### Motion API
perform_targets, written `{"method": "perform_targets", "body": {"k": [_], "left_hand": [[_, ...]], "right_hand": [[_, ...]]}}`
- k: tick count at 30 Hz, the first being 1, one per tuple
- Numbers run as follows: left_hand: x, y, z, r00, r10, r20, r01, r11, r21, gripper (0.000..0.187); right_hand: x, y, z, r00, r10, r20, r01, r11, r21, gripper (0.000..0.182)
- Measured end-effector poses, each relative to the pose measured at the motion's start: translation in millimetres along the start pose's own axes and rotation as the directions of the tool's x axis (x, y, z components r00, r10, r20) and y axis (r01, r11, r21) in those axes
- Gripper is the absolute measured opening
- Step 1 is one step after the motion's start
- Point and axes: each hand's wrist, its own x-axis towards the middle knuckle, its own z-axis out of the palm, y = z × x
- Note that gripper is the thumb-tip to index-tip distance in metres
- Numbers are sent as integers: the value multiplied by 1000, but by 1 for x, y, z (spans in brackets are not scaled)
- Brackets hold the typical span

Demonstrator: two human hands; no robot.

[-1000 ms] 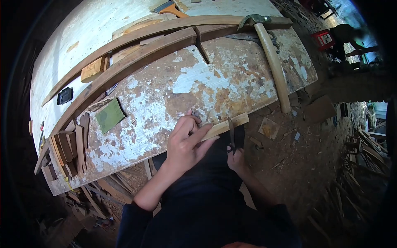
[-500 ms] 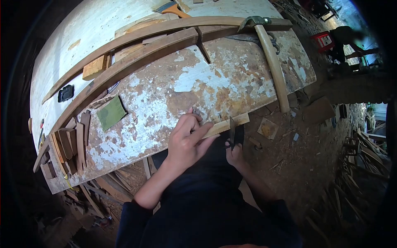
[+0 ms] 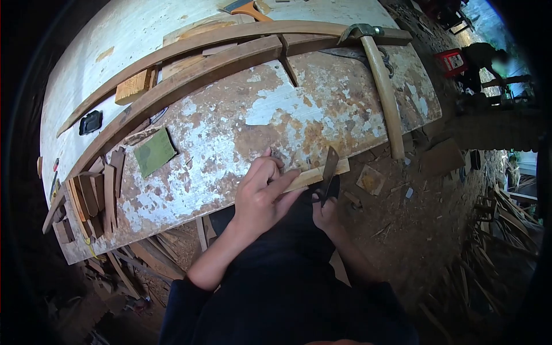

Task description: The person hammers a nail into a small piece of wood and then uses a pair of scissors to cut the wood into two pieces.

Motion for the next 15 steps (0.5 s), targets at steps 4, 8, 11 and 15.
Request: {"method": "perform_targets", "body": {"k": [4,8,11,15], "left_hand": [[1,-1,1,1000,-14,-10,14,1000,-6,38],[1,-1,0,999,-45,6,45,999,-26,38],[-5,1,0,998,-45,31,45,999,-8,38],[-5,-1,0,999,-51,12,52,998,-47,41]], "right_hand": [[-5,21,5,999,29,-15,-30,999,-18,29],[12,-15,-8,999,38,16,-38,999,-26,32],[-16,23,1,997,70,-45,-72,997,-36,33],[14,-38,-19,986,125,115,-126,992,0,28]]}}
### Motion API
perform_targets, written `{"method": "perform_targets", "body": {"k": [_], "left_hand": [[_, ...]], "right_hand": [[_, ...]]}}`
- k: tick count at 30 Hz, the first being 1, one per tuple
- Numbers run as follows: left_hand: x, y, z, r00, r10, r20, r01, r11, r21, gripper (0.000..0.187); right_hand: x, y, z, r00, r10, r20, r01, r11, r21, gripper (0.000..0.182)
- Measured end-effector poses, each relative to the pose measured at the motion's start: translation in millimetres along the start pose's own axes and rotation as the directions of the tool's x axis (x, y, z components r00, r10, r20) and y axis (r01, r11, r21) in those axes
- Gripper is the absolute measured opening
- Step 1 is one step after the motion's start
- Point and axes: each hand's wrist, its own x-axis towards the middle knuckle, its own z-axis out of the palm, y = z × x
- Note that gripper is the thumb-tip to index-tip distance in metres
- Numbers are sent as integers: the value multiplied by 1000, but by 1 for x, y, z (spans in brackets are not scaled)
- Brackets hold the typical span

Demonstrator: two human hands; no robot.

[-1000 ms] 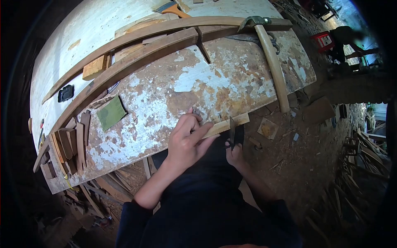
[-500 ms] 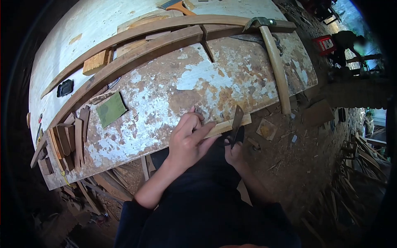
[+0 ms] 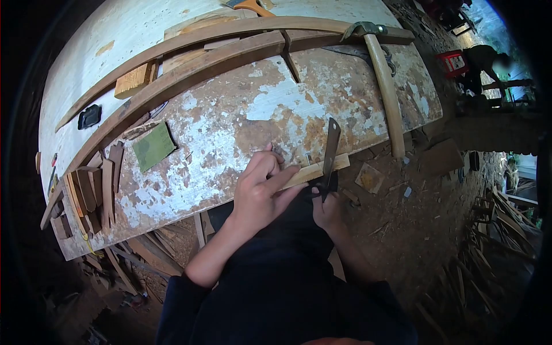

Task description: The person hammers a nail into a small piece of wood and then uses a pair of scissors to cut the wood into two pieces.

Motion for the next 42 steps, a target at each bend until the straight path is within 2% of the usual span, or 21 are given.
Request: {"method": "perform_targets", "body": {"k": [2,3,6,9,11,15,18,21,24,36,39,42], "left_hand": [[1,-2,0,1000,10,1,-10,1000,-1,40],[0,-1,-1,1000,11,4,-11,1000,-5,40],[0,0,-2,999,28,17,-29,999,14,39],[2,1,-1,1000,30,-4,-30,999,17,39],[3,1,-3,998,61,8,-61,998,26,40],[-5,3,0,1000,14,20,-15,1000,14,40],[0,0,0,1000,15,4,-15,1000,8,40],[0,0,0,1000,9,14,-10,1000,16,40],[-1,1,1,1000,2,4,-2,1000,21,41],[4,2,0,1000,21,-5,-21,999,37,40],[2,1,-1,997,72,25,-74,995,61,41],[0,2,-3,990,139,-9,-139,990,8,39]], "right_hand": [[-18,50,22,995,-61,-77,55,996,-74,27],[-18,48,26,990,-88,-112,75,991,-113,27],[-20,35,19,995,6,-104,-2,999,37,26],[-3,7,9,995,-46,-83,43,999,-32,27],[-17,52,24,992,-59,-108,55,998,-44,27],[-5,34,12,995,-57,-86,53,997,-51,25],[-9,39,17,991,-102,-89,105,994,25,25],[-22,58,27,997,-29,-74,31,999,23,24],[-7,25,16,987,-95,-128,101,994,36,24],[-17,28,30,992,23,-126,-5,991,137,23],[-21,27,34,989,63,-131,-38,981,188,23],[-24,17,32,983,37,-179,8,970,245,22]]}}
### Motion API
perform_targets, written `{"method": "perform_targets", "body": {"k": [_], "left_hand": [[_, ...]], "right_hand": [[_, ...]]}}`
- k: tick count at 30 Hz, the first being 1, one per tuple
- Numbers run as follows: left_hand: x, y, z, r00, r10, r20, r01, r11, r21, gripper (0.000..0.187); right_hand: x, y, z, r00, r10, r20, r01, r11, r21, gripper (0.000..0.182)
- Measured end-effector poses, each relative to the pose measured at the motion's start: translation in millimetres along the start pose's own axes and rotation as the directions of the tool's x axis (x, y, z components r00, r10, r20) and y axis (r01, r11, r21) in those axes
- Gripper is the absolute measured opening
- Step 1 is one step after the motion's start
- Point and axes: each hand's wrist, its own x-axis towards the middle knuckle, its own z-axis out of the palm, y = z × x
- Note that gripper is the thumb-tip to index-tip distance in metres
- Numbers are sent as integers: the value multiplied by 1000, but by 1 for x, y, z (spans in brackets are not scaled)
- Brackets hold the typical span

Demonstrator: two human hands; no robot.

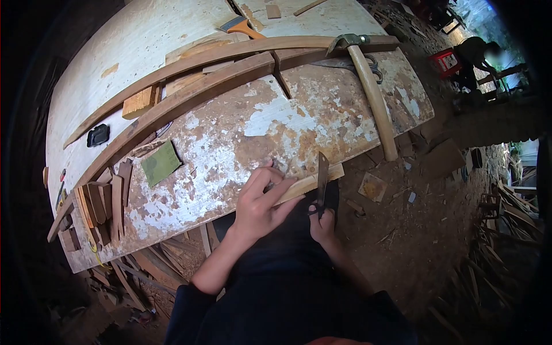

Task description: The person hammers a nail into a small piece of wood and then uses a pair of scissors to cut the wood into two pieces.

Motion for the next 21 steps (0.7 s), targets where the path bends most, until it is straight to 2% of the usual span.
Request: {"method": "perform_targets", "body": {"k": [3,6,9,12,15,18,21], "left_hand": [[-4,9,-4,998,33,-50,-33,999,-3,38],[-1,13,-8,989,131,-61,-130,991,22,38],[7,10,-11,969,242,-45,-234,964,125,40],[9,-1,-11,962,270,42,-273,947,168,41],[4,-4,-9,971,230,66,-239,955,174,42],[4,1,-10,981,169,93,-184,965,185,38],[8,7,-12,986,130,108,-147,976,159,38]], "right_hand": [[-2,-17,-6,1000,-18,-3,18,1000,11,20],[-2,-19,-10,1000,-16,16,15,998,61,17],[0,-17,-6,991,-110,-78,119,985,126,16],[-6,5,-2,997,-28,-76,34,997,74,16],[-7,10,-3,997,-39,-69,47,993,108,18],[-9,9,-10,1000,-14,-8,14,1000,16,20],[-7,-3,-7,995,-95,-42,95,995,3,25]]}}
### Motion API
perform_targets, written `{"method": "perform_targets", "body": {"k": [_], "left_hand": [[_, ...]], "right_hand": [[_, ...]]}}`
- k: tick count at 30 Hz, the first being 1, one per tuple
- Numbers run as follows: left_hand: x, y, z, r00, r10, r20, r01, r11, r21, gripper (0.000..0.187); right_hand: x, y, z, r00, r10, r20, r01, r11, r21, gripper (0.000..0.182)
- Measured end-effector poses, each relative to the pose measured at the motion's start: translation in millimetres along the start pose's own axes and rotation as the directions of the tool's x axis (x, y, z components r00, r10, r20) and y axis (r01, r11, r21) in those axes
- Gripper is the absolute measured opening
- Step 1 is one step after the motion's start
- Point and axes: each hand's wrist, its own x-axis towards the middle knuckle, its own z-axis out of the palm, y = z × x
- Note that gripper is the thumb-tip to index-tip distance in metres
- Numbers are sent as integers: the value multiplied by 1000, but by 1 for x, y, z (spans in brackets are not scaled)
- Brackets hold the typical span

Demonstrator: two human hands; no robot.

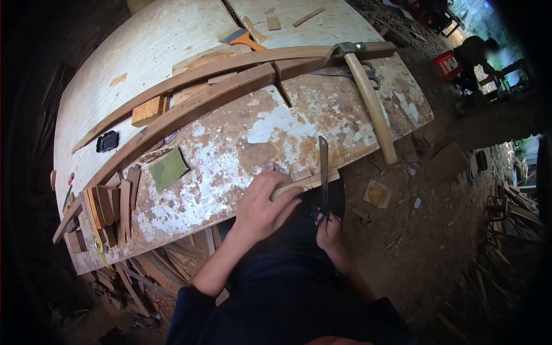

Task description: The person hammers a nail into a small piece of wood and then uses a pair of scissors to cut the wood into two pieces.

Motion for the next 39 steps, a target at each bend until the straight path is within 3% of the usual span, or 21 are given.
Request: {"method": "perform_targets", "body": {"k": [3,9,12,18,24,27,30,39], "left_hand": [[-4,-5,10,999,-16,-41,16,1000,-18,38],[-4,-3,21,986,-156,-64,155,988,-11,37],[5,-5,21,989,-76,-130,77,997,1,37],[4,-5,24,980,-195,-48,186,972,-144,38],[3,-10,23,977,-208,-50,193,957,-219,41],[2,-9,22,978,-204,-41,190,956,-222,40],[2,-9,22,976,-211,-44,195,952,-237,40],[3,-9,20,978,-207,-40,192,953,-233,38]], "right_hand": [[0,1,0,997,-75,-18,74,996,-59,24],[-3,-4,-4,999,-26,20,28,995,-94,21],[-10,-2,-14,990,95,103,-80,987,-138,27],[-26,0,-15,981,163,100,-138,965,-221,27],[-25,-5,-13,968,244,66,-227,953,-199,26],[-32,18,-13,987,159,31,-141,938,-318,24],[-27,6,-17,988,148,54,-129,955,-265,25],[-22,3,-18,995,87,50,-64,938,-341,25]]}}
